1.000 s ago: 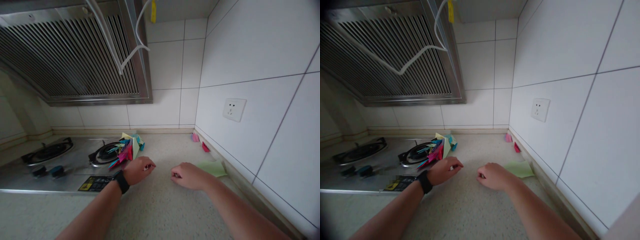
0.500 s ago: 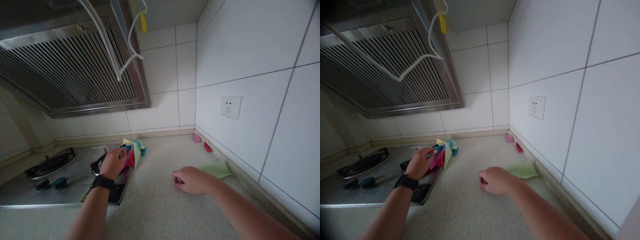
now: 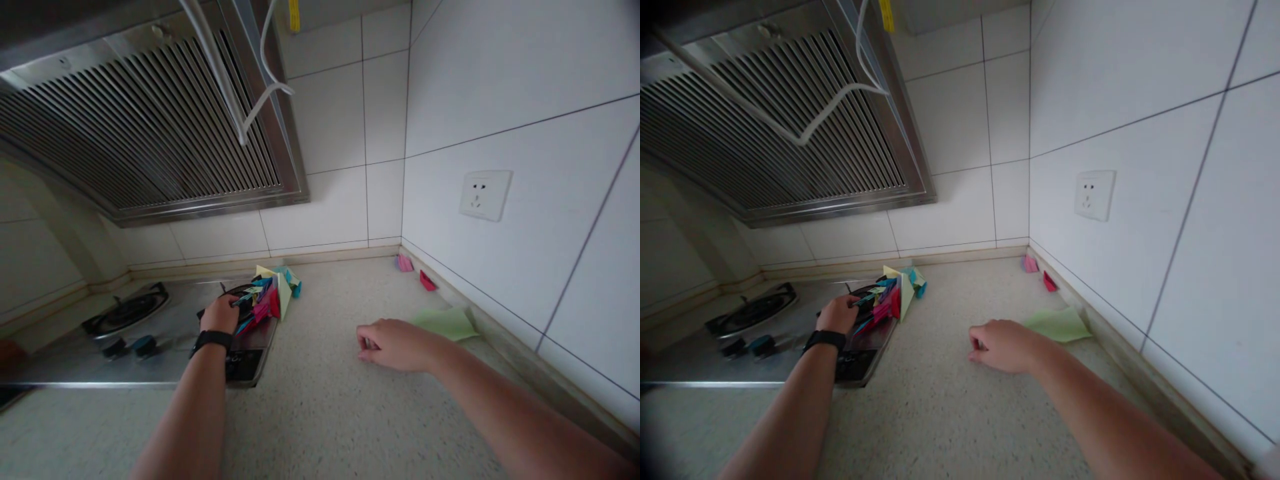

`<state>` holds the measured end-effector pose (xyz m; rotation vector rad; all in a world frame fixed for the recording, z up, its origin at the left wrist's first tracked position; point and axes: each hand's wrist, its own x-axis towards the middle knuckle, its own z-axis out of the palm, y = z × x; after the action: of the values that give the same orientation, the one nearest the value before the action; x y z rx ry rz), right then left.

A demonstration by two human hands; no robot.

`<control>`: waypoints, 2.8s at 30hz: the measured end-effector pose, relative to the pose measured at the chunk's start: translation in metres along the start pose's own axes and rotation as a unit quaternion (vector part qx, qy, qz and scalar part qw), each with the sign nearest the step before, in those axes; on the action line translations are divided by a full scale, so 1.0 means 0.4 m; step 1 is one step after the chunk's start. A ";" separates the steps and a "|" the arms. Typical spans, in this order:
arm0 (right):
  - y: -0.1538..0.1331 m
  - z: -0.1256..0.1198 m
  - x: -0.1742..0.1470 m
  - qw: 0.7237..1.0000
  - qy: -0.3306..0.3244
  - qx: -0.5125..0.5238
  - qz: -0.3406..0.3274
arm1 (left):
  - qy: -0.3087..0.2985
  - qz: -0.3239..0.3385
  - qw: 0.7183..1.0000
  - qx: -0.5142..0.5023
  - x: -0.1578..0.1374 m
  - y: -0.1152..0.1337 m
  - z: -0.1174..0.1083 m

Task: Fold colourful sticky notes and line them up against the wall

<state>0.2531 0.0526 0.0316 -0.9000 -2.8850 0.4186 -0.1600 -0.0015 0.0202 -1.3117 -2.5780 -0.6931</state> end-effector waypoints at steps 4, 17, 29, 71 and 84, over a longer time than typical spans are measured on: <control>0.000 -0.001 -0.002 1.000 -0.006 -0.011 0.001 | 0.039 -0.032 0.999 -0.007 -0.006 -0.002 -0.018; -0.008 0.003 0.011 0.993 0.100 -0.049 -0.041 | -0.077 0.235 0.907 -0.341 -0.143 0.239 0.026; -0.031 0.020 0.031 0.985 0.166 0.047 0.012 | -0.277 0.277 0.825 -0.408 -0.247 0.320 0.045; -0.055 0.029 0.035 0.968 0.079 0.238 -0.031 | -0.430 0.317 0.744 -0.401 -0.277 0.336 0.020; -0.079 0.030 0.036 0.976 0.130 0.174 -0.031 | -0.424 0.340 0.733 -0.409 -0.285 0.344 0.013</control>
<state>0.2222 0.0330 0.0292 -0.7406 -2.4884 0.7148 0.0185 -0.0116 0.0209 -3.2577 -1.8462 -1.3421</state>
